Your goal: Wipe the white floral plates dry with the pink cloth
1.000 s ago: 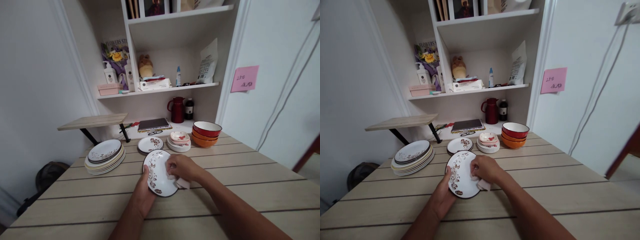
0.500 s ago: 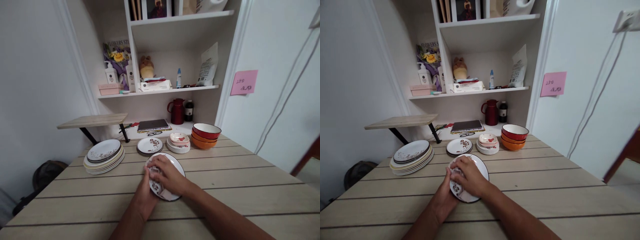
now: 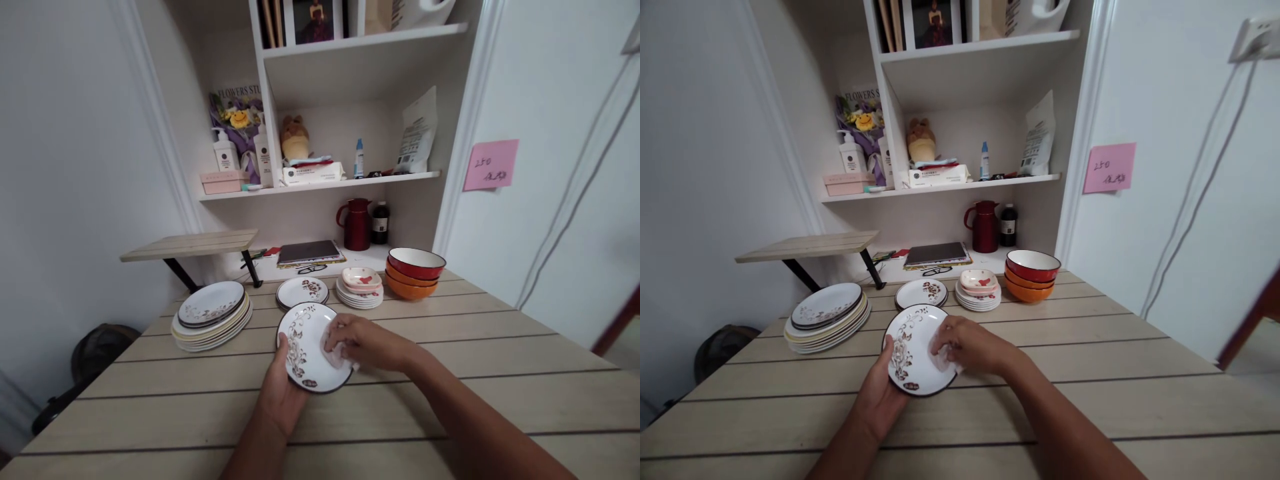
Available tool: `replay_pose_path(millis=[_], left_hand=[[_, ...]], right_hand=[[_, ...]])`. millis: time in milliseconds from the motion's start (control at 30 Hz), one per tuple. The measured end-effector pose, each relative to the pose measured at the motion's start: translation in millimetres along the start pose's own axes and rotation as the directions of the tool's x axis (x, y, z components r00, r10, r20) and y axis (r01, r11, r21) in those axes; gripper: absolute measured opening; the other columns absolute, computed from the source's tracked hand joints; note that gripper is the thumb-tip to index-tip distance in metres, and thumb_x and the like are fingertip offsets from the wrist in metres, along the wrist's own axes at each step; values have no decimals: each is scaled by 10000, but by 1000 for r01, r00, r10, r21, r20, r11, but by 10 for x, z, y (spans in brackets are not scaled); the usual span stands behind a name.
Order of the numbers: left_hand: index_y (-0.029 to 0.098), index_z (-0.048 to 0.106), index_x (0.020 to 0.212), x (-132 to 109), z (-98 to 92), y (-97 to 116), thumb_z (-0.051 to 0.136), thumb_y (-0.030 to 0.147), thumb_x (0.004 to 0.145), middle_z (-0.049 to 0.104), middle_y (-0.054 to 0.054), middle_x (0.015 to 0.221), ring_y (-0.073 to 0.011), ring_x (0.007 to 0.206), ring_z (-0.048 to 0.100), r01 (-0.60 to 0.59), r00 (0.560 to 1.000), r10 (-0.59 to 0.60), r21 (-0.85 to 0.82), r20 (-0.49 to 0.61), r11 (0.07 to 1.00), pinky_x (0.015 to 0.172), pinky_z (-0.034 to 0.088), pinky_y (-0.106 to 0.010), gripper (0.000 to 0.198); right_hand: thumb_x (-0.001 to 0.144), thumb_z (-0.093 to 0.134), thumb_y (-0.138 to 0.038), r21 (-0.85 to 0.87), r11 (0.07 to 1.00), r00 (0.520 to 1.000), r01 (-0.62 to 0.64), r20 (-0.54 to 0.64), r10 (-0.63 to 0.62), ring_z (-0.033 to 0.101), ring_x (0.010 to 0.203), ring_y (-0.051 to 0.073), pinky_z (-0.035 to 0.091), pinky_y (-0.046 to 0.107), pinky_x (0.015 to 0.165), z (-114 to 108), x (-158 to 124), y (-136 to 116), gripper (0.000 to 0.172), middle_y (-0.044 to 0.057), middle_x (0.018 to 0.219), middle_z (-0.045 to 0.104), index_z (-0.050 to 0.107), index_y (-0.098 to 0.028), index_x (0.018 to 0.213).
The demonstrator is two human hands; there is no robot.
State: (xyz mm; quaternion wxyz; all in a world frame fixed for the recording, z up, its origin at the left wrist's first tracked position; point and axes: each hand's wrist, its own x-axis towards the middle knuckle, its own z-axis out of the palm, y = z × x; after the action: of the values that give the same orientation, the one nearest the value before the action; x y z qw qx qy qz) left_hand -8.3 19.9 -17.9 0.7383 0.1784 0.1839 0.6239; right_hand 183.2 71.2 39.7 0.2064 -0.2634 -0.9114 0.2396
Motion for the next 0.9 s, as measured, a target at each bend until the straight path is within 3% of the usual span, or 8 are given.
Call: replay_pose_path(millis=[100, 233, 367, 600, 733, 900], left_hand=[[119, 354, 1442, -26, 27, -38, 427, 361, 953, 637, -158, 1230, -268, 1211, 550, 58, 998, -58, 17, 20, 998, 1096, 326, -443, 551], [113, 397, 1418, -92, 135, -89, 488, 340, 933, 653, -155, 1209, -274, 1185, 571, 130, 991, -130, 61, 3, 990, 1081, 351, -431, 544], [131, 479, 1362, -104, 212, -137, 510, 394, 918, 659, -141, 1207, -274, 1176, 577, 178, 984, -178, 66, -17, 982, 1068, 366, -426, 517], [129, 575, 1259, -69, 148, -152, 436, 538, 907, 669, -148, 1181, -270, 1160, 587, 160, 986, -161, 54, 29, 986, 1049, 382, -412, 557], [131, 583, 1250, -116, 137, -87, 420, 570, 898, 685, -154, 1145, -279, 1149, 595, 136, 990, -138, 92, 14, 986, 1034, 399, -425, 586], [116, 569, 1273, -84, 42, -7, 408, 525, 922, 686, -145, 1151, -275, 1160, 589, 96, 995, -96, 63, 2, 993, 1054, 387, -426, 562]], right_hand=[[754, 547, -31, -53, 995, 981, -84, -180, 74, 581, 971, 184, 476, 339, 878, 84, 52, 56, 398, 60, 1064, 598, 698, -257, 1044], [802, 547, -97, -90, 984, 905, -153, -412, 103, 562, 1010, 212, 461, 364, 912, 261, 153, 95, 351, 106, 1094, 579, 671, -199, 1114], [822, 540, -123, -87, 991, 881, -98, -470, 46, 540, 1052, 219, 458, 374, 923, 383, 219, 36, 339, 101, 1114, 582, 651, -203, 1133], [824, 587, -145, 2, 995, 942, 98, -323, -92, 511, 1139, 198, 409, 356, 1002, 401, 191, -236, 421, 78, 1203, 567, 601, -263, 1227], [780, 625, -116, 38, 991, 977, 126, -178, -117, 496, 1152, 199, 392, 341, 1014, 411, 177, -321, 448, 59, 1223, 569, 618, -264, 1203], [746, 652, -97, 103, 985, 990, 138, 3, -139, 553, 1050, 181, 444, 297, 921, 357, 125, -306, 361, 35, 1101, 610, 701, -274, 1056]])
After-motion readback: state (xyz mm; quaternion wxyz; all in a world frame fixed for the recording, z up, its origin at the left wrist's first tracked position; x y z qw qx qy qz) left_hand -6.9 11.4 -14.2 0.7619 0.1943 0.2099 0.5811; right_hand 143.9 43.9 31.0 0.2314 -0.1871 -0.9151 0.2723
